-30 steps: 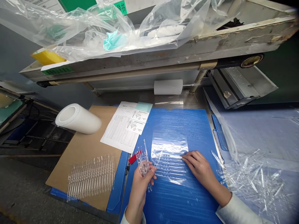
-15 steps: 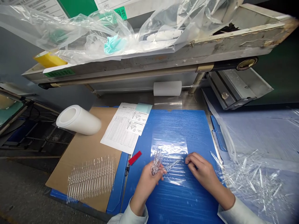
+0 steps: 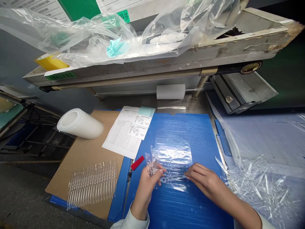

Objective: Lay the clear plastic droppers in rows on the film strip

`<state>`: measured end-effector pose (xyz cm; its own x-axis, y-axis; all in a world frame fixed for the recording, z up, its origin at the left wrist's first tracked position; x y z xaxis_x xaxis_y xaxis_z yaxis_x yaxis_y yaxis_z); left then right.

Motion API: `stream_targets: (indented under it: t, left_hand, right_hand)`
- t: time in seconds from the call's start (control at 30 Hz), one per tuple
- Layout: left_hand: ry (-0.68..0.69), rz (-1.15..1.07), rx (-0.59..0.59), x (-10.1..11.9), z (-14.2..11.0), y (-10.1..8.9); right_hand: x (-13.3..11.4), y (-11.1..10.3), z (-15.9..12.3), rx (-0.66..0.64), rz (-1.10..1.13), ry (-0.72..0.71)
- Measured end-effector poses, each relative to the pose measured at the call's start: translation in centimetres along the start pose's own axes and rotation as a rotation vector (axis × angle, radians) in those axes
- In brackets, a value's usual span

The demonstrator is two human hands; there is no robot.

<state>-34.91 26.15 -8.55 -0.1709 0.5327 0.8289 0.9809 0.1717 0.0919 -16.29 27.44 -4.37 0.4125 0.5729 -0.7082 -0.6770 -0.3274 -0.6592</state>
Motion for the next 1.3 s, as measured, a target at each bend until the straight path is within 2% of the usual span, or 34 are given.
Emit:
stream_targets:
  t: [0.13,0.23,0.37,0.57,0.77,0.93,1.13,1.3]
  left_hand:
    - [0.056,-0.244,0.269,-0.2,0.8,-3.0]
    - [0.055,-0.339,0.345,-0.3,1.0,-4.2]
    - [0.029,-0.379,0.338,-0.3,0.9,-4.3]
    - [-0.01,-0.4,0.328,-0.6,0.8,-3.6]
    - [-0.026,-0.403,0.285,-0.8,0.9,-3.0]
    - [-0.039,-0.387,0.235,-1.1,0.8,-1.9]
    - [-0.074,-0.355,0.152,-2.2,0.1,0.0]
    - [-0.076,-0.357,0.143,-2.5,-0.2,0.6]
  right_hand:
    - [1.3,-0.7,-0.7,0.167,-0.07,0.001]
    - [3.5,-0.7,-1.2,0.281,-0.139,0.039]
    - [5.2,0.1,-1.3,0.305,-0.176,0.052]
    - [5.7,0.9,-1.0,0.259,-0.194,0.057]
    - [6.1,0.7,-0.8,0.21,-0.215,0.075]
    - [4.4,0.0,-0.5,0.2,-0.194,0.065]
    - [1.0,0.7,0.0,0.167,-0.07,0.003]
    - [0.9,0.8,0.1,0.17,-0.042,0.012]
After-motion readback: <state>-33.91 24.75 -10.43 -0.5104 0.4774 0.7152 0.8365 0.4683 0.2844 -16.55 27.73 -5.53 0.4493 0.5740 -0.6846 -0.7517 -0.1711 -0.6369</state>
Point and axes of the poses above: each hand's wrist, its own z-axis towards the middle knuckle, its own y-axis out of the palm, x = y × z, the point moved 7 cm from there along z, towards the middle knuckle, and after that the axes turned 6 degrees about z, right-handed, at the moved point
